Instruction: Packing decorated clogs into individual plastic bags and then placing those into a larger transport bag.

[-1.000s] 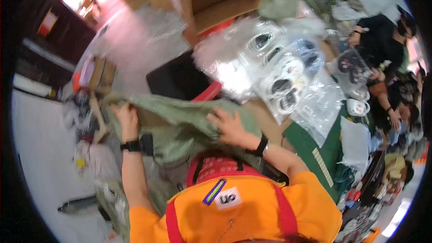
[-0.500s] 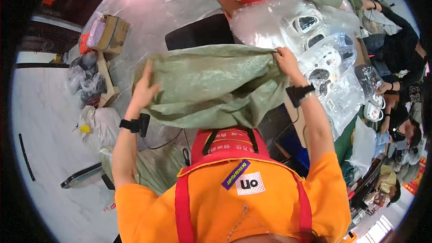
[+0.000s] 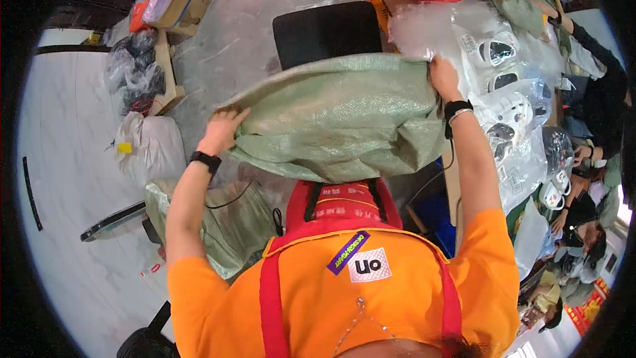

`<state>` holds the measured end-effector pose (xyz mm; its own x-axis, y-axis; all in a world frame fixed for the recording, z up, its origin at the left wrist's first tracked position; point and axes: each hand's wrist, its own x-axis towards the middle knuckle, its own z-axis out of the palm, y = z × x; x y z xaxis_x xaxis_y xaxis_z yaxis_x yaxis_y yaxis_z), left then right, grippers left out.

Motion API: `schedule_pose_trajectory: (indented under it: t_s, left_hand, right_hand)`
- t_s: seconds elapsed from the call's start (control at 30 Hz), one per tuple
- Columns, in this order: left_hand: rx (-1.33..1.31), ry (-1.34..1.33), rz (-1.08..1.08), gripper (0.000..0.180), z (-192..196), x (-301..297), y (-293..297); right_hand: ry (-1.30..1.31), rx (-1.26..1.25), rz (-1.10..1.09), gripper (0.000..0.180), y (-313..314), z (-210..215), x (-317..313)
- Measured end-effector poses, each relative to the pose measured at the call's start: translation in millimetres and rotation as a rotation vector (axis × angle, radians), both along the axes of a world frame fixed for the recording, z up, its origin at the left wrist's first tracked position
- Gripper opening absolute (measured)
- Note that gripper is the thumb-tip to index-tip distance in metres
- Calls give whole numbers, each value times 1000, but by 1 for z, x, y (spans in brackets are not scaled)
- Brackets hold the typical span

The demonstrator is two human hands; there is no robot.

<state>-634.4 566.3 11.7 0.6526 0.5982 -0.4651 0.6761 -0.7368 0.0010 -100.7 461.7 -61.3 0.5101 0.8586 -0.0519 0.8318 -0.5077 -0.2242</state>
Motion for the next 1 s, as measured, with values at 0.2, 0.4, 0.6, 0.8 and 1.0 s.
schedule_pose_trajectory:
  t_s: [0.2,0.4,0.6,0.8,1.0]
  left_hand:
    - [-264,-263,406,60,-60,-24,-41]
    - [-767,-1100,1205,55,-57,-16,-62]
    - [-764,-1141,1320,63,-51,2,-66]
    - [-28,-235,396,76,-103,-10,-65]
    - [167,189,142,58,-87,-8,-18]
  right_hand:
    - [1025,-148,-128,51,-23,20,-8]
    - [878,114,-21,34,-74,45,-31]
    - [55,31,322,76,-114,73,-77]
    - [-413,-302,391,77,-134,-3,-37]
    - [-417,-425,376,54,-97,-15,-24]
